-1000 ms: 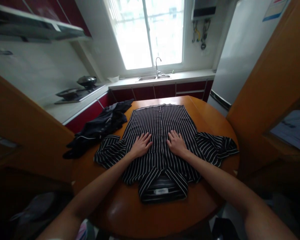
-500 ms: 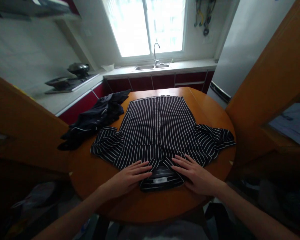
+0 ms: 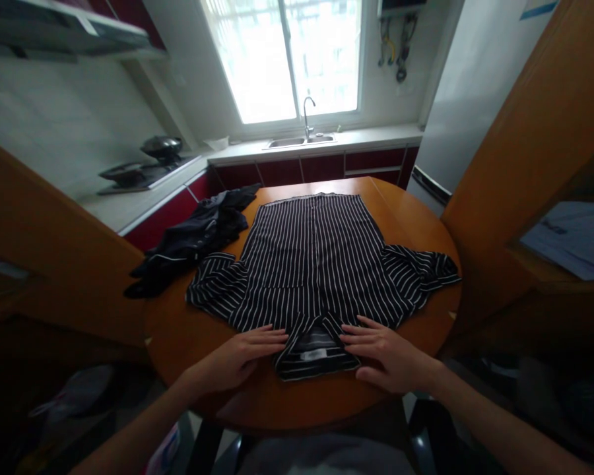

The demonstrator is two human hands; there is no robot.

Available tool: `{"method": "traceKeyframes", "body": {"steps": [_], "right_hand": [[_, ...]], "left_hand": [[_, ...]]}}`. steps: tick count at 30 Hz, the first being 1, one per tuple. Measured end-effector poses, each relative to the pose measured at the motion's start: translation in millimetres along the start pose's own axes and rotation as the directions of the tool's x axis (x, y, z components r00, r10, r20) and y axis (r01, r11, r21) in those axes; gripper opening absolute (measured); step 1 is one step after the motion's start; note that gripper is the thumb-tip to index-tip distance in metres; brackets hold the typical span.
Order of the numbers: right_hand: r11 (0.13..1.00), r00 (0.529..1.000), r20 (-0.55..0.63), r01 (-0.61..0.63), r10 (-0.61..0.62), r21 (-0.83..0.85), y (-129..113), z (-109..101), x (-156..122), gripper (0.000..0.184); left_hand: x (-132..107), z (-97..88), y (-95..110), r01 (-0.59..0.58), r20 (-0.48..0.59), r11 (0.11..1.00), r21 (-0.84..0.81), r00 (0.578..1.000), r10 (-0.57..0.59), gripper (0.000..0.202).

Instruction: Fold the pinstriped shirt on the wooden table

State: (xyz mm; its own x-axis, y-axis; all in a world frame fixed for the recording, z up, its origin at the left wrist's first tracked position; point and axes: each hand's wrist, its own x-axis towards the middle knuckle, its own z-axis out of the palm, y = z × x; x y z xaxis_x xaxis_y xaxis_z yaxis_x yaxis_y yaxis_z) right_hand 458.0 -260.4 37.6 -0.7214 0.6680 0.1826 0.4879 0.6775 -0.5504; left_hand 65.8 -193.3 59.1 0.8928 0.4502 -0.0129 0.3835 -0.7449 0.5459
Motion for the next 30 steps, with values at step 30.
{"method": "traceKeyframes", "body": {"steps": [30], "right_hand": [[0.7, 0.741, -0.359, -0.664, 0.568, -0.262, 62.3, 13.7, 74.2, 0.059]], "left_hand": [[109.7, 16.5, -62.8, 0.192, -0.158, 0.932, 0.307, 0.976, -0.149, 0.057]]}}
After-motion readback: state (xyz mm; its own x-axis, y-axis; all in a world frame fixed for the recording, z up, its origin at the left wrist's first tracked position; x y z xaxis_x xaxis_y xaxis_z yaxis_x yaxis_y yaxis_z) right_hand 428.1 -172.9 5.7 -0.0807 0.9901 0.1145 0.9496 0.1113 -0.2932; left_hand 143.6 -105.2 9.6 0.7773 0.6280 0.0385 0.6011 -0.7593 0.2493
